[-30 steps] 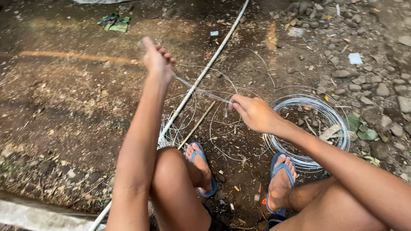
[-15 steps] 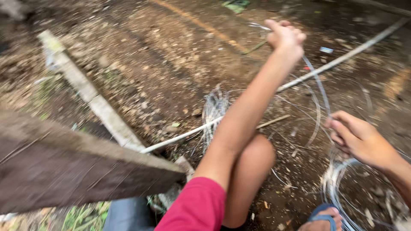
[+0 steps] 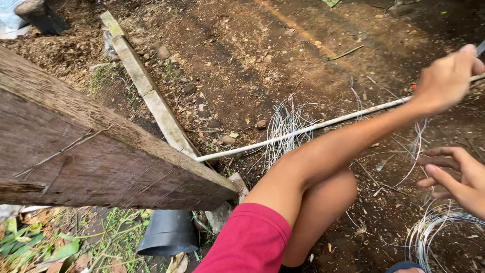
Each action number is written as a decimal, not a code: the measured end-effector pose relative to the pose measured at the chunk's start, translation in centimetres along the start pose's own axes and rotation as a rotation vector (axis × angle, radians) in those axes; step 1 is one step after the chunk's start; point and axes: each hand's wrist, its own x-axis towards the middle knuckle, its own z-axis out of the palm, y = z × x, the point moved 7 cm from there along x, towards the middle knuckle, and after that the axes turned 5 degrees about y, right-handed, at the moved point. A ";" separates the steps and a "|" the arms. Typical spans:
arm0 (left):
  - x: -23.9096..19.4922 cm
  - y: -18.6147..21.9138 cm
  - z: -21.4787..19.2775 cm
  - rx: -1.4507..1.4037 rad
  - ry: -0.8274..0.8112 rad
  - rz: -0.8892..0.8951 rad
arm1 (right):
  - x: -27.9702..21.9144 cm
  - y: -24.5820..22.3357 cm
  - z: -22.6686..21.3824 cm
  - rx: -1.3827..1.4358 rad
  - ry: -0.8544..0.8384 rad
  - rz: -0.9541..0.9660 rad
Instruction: The person sits on the ground and repeatedly pulls lengths of thin metal wire from a coil, twists them together by hand, and drops the twisted pieces onto the ground. The person continues this repetitive process throughout the clip.
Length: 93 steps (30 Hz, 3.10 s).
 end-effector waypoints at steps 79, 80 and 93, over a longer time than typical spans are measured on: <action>-16.9 -28.2 -14.7 1.000 -0.385 0.320 | -11.3 9.5 -5.3 -0.848 -0.132 0.177; -16.2 -26.1 -14.4 0.953 -0.353 0.384 | -11.1 9.4 -5.4 -0.842 -0.113 0.143; -10.7 1.9 -10.8 -0.041 -0.339 0.201 | -10.8 -1.1 -5.4 0.086 0.043 0.318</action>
